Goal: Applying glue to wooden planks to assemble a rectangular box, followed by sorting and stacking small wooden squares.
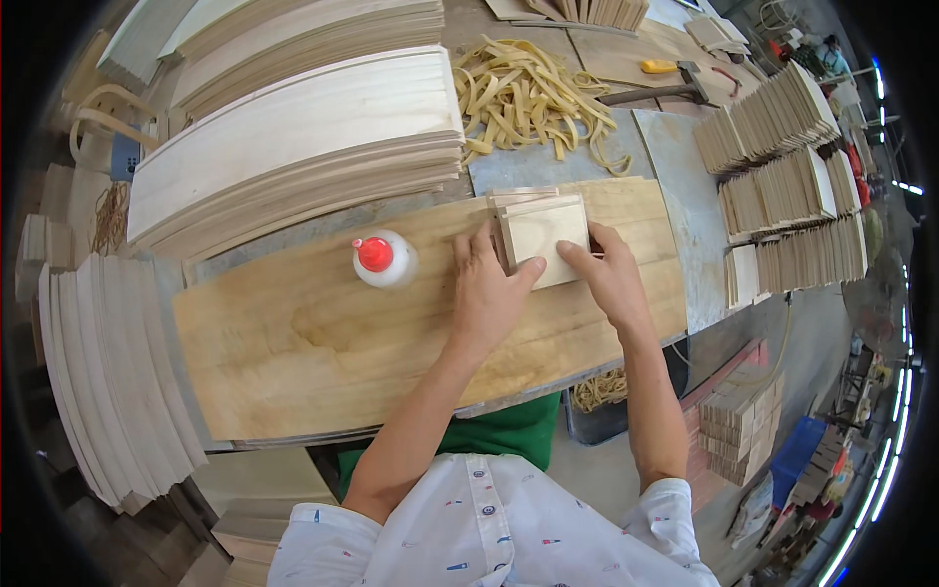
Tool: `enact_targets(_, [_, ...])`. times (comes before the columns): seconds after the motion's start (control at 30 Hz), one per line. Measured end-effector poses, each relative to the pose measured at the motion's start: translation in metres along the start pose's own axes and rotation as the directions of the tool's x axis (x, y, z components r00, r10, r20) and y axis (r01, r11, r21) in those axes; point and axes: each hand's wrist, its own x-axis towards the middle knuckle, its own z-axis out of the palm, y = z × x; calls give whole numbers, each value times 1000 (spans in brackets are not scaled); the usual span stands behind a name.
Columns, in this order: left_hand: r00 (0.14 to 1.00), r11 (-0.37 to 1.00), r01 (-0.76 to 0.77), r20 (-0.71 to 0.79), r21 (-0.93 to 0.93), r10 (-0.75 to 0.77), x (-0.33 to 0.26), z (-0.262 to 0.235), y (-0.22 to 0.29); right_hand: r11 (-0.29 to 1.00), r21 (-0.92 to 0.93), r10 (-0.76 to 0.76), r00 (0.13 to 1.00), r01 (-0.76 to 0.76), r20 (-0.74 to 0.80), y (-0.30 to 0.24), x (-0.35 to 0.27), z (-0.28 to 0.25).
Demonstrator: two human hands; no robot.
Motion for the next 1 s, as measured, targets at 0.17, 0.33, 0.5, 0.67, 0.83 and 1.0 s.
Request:
enact_targets(0.17, [999,1000,4,44,31,-5,-2,-3,4,1000,9,22,1000,-22,4,12,3,2])
enact_targets(0.33, [1000,998,-30,-1,51,30,-6,-1,5,998,62,31,1000,-31,-2,10,2,2])
enact_targets(0.5, [999,993,-30,-11,116,32,-9,-4,7,988,132,73,996,-78,45,10,5,5])
enact_targets(0.67, [998,995,-60,-28,76,63,-12,-6,12,995,80,51,998,-54,37,-8,4,5])
enact_targets(0.83, [1000,998,-16,8,67,15,-16,-7,13,999,47,12,1000,-12,3,2,2,4])
enact_targets(1.0, [995,997,-74,70,20,72,-35,-7,14,995,87,47,998,-44,-34,2,-29,-3])
